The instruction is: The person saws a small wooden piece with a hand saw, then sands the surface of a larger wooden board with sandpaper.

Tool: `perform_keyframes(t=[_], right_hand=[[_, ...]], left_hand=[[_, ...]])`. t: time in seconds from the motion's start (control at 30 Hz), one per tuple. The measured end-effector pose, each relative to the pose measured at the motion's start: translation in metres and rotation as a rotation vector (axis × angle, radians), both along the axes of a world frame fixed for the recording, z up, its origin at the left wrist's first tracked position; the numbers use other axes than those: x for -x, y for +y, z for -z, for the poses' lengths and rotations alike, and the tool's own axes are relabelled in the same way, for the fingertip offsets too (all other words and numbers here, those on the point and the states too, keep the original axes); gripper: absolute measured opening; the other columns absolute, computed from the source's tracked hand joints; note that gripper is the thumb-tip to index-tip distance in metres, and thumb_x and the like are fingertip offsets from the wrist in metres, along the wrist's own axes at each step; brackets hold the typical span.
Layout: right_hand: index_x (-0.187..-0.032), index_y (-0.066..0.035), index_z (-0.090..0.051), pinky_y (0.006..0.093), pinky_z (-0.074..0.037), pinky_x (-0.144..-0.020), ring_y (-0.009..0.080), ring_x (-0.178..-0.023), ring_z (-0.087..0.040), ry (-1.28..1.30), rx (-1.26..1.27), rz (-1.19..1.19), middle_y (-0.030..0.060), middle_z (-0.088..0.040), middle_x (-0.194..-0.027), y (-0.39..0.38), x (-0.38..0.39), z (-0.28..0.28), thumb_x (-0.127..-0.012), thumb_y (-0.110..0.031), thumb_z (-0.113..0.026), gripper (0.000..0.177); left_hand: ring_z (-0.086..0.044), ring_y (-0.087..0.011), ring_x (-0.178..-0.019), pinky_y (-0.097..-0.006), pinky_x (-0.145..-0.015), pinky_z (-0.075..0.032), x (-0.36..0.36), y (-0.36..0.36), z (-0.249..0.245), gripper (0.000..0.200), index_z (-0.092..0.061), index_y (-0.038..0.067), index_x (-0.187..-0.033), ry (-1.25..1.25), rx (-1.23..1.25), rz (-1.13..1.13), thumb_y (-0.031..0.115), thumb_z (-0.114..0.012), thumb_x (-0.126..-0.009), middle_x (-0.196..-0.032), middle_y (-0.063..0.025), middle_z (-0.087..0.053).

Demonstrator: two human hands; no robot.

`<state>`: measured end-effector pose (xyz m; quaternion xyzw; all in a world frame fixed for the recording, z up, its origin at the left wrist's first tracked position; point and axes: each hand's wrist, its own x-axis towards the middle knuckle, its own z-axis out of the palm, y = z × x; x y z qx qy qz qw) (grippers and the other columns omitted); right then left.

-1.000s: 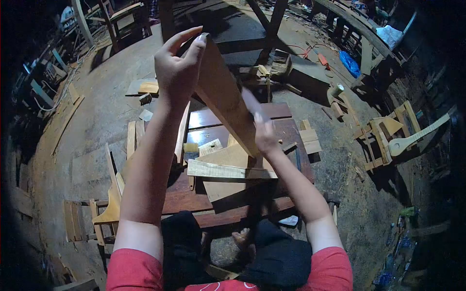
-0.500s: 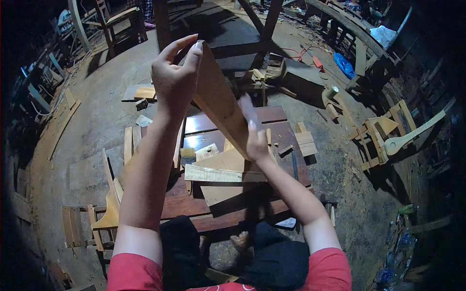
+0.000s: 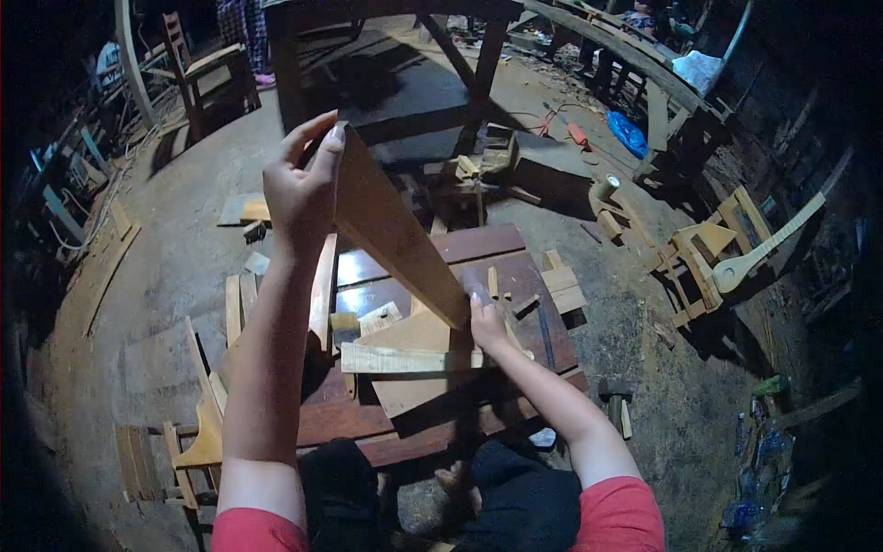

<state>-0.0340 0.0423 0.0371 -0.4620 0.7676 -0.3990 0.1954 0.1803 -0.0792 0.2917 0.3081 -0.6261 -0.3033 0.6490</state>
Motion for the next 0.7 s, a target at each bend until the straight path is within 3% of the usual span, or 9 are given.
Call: perform_keyframes(t=[0.2, 0.27, 0.3, 0.37, 0.4, 0.43, 0.5, 0.6, 0.7], right_hand=[[-0.07, 0.011, -0.055, 0.0446, -0.04, -0.065, 0.0422, -0.071, -0.054, -0.01, 0.001, 0.043, 0.0308, -0.052, -0.065, -0.008, -0.003, 0.0, -0.085, -0.044, -0.026, 0.064], [-0.062, 0.011, -0.054, 0.0448, -0.038, -0.057, 0.0406, -0.061, -0.054, 0.022, 0.041, 0.047, 0.0299, -0.05, -0.058, -0.006, 0.0, 0.003, -0.086, -0.045, -0.026, 0.066], [-0.062, 0.011, -0.054, 0.0448, -0.038, -0.057, 0.0406, -0.061, -0.054, 0.019, 0.04, 0.056, 0.0299, -0.05, -0.058, -0.006, 0.003, 0.01, -0.086, -0.045, -0.026, 0.066], [-0.057, 0.01, -0.052, 0.0448, -0.036, -0.053, 0.0392, -0.054, -0.052, -0.017, 0.219, 0.088, 0.0285, -0.047, -0.052, -0.011, 0.005, 0.02, -0.086, -0.045, -0.027, 0.067], [-0.057, 0.01, -0.052, 0.0448, -0.036, -0.053, 0.0392, -0.054, -0.052, -0.018, 0.221, 0.09, 0.0285, -0.047, -0.052, -0.012, 0.007, 0.025, -0.086, -0.045, -0.027, 0.067], [-0.056, 0.01, -0.052, 0.0446, -0.037, -0.054, 0.0394, -0.055, -0.052, -0.014, 0.238, 0.115, 0.0283, -0.047, -0.052, -0.013, 0.006, 0.025, -0.086, -0.045, -0.027, 0.067], [-0.056, 0.01, -0.051, 0.0445, -0.037, -0.054, 0.0397, -0.056, -0.053, -0.012, 0.251, 0.14, 0.0282, -0.047, -0.052, -0.014, 0.005, 0.026, -0.086, -0.045, -0.027, 0.067], [-0.058, 0.011, -0.051, 0.0444, -0.038, -0.057, 0.04, -0.059, -0.053, -0.063, 0.257, 0.144, 0.0289, -0.048, -0.055, -0.013, 0.003, 0.022, -0.086, -0.045, -0.026, 0.067], [-0.061, 0.012, -0.051, 0.0444, -0.039, -0.059, 0.0403, -0.064, -0.054, -0.08, 0.208, 0.126, 0.03, -0.05, -0.059, -0.01, 0.004, 0.016, -0.086, -0.044, -0.026, 0.066]], left_hand=[[-0.054, -0.0149, -0.089, -0.0243, -0.08, -0.039, -0.003, 0.004, -0.004, 0.026, -0.059, 0.0, -0.097, -0.032, -0.048, 0.013, 0.017, -0.056, -0.077, -0.092, -0.0113, -0.06], [-0.053, -0.0172, -0.093, -0.0254, -0.083, -0.038, -0.006, 0.003, -0.004, 0.042, -0.052, 0.0, -0.107, 0.068, -0.129, 0.159, 0.032, -0.053, -0.079, -0.097, -0.0135, -0.058], [-0.053, -0.0172, -0.093, -0.0254, -0.083, -0.038, -0.008, 0.003, -0.002, 0.042, -0.052, 0.0, -0.107, 0.065, -0.131, 0.168, 0.032, -0.053, -0.079, -0.097, -0.0135, -0.058], [-0.052, -0.0216, -0.096, -0.0281, -0.086, -0.037, -0.013, 0.002, 0.0, 0.061, -0.042, 0.0, -0.118, 0.328, -0.303, 0.543, 0.048, -0.043, -0.081, -0.101, -0.0152, -0.055], [-0.05, -0.0254, -0.1, -0.0339, -0.088, -0.037, -0.007, 0.0, 0.004, 0.071, -0.037, 0.001, -0.121, 0.29, -0.26, 0.493, 0.058, -0.033, -0.079, -0.104, -0.0173, -0.053], [-0.05, -0.0254, -0.1, -0.0339, -0.088, -0.037, -0.005, -0.002, 0.008, 0.071, -0.037, 0.001, -0.121, 0.289, -0.26, 0.493, 0.058, -0.033, -0.079, -0.104, -0.0173, -0.053], [-0.048, -0.0275, -0.103, -0.0384, -0.088, -0.037, -0.005, -0.007, 0.016, 0.071, -0.04, 0.0, -0.117, 0.399, -0.24, 0.818, 0.06, -0.032, -0.079, -0.104, -0.0179, -0.053], [-0.049, -0.0286, -0.101, -0.0398, -0.085, -0.04, -0.004, -0.014, 0.027, 0.072, -0.045, 0.0, -0.112, 0.536, -0.168, 1.105, 0.062, -0.03, -0.078, -0.102, -0.018, -0.054], [-0.051, -0.0297, -0.098, -0.038, -0.084, -0.041, 0.003, -0.003, 0.021, 0.067, -0.048, -0.001, -0.106, 0.508, -0.122, 0.966, 0.059, -0.031, -0.079, -0.099, -0.0175, -0.055]])
